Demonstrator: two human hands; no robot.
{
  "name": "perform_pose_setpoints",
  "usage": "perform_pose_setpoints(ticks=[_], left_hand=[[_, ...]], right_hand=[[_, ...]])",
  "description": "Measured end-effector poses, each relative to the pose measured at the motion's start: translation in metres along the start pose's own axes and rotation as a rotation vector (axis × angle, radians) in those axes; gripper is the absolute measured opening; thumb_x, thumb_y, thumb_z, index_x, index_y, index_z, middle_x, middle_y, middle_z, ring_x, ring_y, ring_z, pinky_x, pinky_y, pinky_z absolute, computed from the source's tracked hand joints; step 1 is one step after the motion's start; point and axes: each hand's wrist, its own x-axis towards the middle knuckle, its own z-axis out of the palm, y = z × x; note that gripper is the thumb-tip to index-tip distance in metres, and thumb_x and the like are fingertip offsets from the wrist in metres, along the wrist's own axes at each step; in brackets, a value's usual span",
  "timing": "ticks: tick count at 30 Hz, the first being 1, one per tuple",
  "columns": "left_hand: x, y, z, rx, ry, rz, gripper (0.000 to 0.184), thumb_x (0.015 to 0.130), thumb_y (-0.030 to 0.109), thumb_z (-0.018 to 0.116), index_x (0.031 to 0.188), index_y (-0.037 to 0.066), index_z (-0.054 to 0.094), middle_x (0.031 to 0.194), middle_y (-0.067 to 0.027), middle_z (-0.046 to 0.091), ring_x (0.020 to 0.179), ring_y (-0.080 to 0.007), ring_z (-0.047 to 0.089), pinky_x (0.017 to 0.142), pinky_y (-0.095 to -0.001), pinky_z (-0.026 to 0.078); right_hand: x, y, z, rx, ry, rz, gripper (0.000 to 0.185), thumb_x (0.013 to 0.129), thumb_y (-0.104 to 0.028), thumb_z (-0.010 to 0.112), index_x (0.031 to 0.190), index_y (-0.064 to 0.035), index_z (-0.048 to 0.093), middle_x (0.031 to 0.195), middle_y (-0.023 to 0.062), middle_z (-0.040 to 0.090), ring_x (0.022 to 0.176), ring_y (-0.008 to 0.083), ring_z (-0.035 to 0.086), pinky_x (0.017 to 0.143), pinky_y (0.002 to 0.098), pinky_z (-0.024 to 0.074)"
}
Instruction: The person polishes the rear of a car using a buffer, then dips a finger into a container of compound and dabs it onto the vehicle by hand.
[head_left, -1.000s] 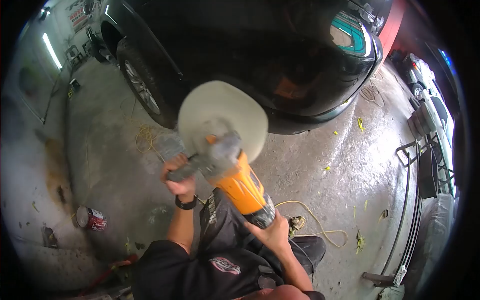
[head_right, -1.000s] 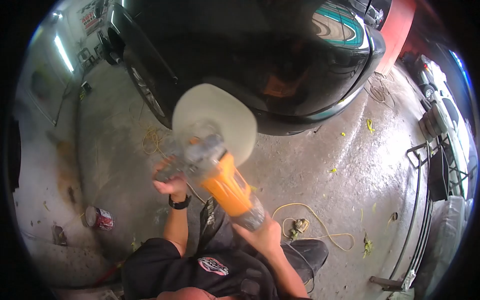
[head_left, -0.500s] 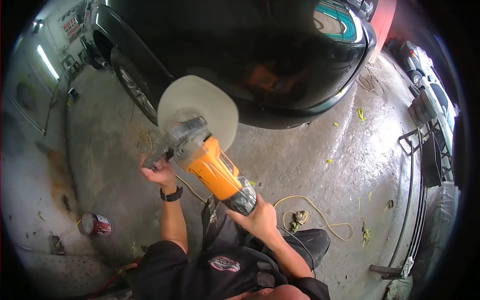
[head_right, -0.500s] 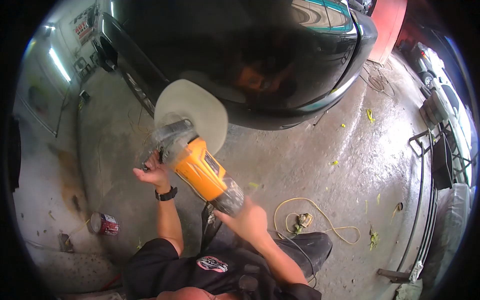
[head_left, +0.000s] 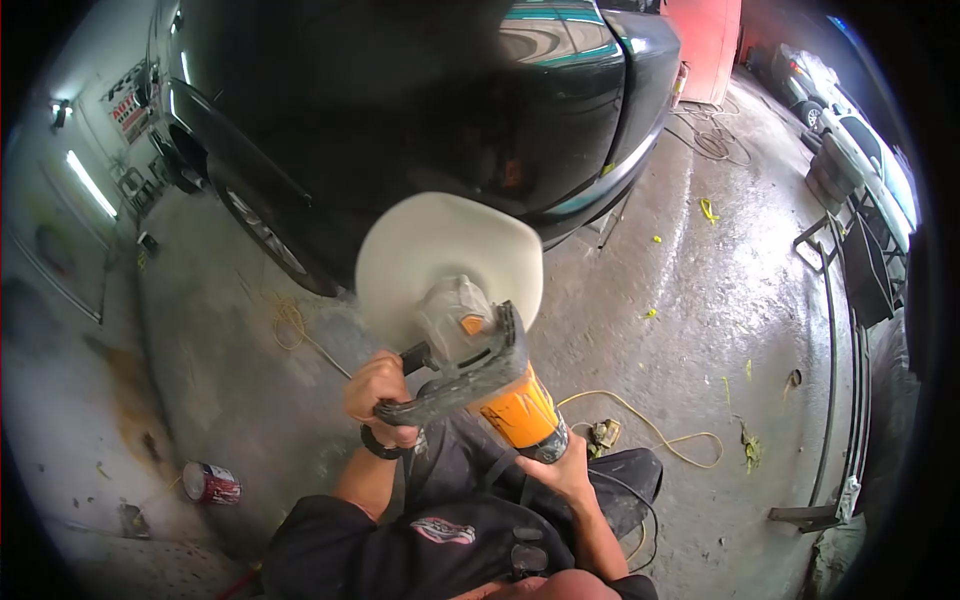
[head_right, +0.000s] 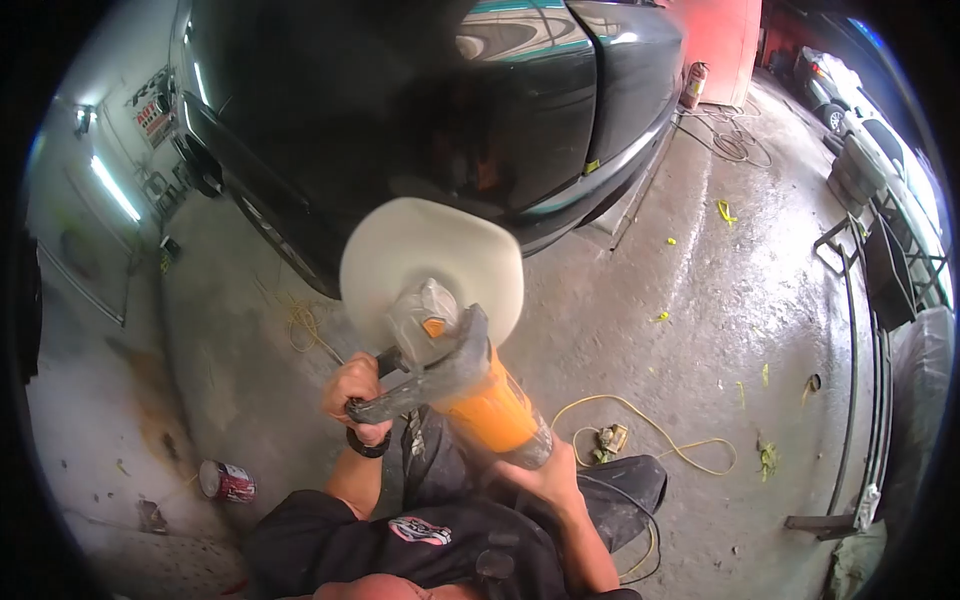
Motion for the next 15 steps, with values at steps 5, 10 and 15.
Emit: perform_pose_setpoints(ticks=[5, 10, 15], left_hand=[[0.026, 0.012, 0.033, 0.007, -0.039, 0.108, 0.066, 0.086, 0.065, 0.066, 0.063, 0.007, 0.046, 0.052, 0.0006, 0.039, 0.042, -0.0136, 0.036, 0.045, -0.0303, 0.026], [0.072, 0.017, 0.062, -0.029, -0.106, 0.200, 0.066, 0.086, 0.066, 0.066, 0.064, 0.007, 0.047, 0.052, 0.0011, 0.039, 0.043, -0.0134, 0.036, 0.046, -0.0303, 0.026], [0.120, 0.022, 0.074, -0.027, -0.167, 0.293, 0.067, 0.086, 0.068, 0.065, 0.066, 0.006, 0.046, 0.052, 0.0004, 0.039, 0.044, -0.0132, 0.036, 0.047, -0.0303, 0.026]], right_hand=[[0.003, 0.014, -0.012, 0.122, 0.033, 0.002, 0.068, 0.063, -0.027, 0.089, 0.117, 0.0068, 0.064, 0.105, 0.0141, 0.075, 0.097, 0.0187, 0.072, 0.087, 0.0340, 0.0547], [0.021, -0.004, -0.025, 0.204, 0.085, -0.064, 0.059, 0.065, -0.021, 0.085, 0.114, 0.0055, 0.066, 0.101, 0.0108, 0.075, 0.093, 0.0149, 0.070, 0.086, 0.0323, 0.0543], [0.045, -0.036, -0.033, 0.236, 0.102, -0.162, 0.051, 0.066, -0.018, 0.084, 0.107, 0.0057, 0.067, 0.098, 0.0079, 0.073, 0.090, 0.0150, 0.068, 0.083, 0.0305, 0.0529]])
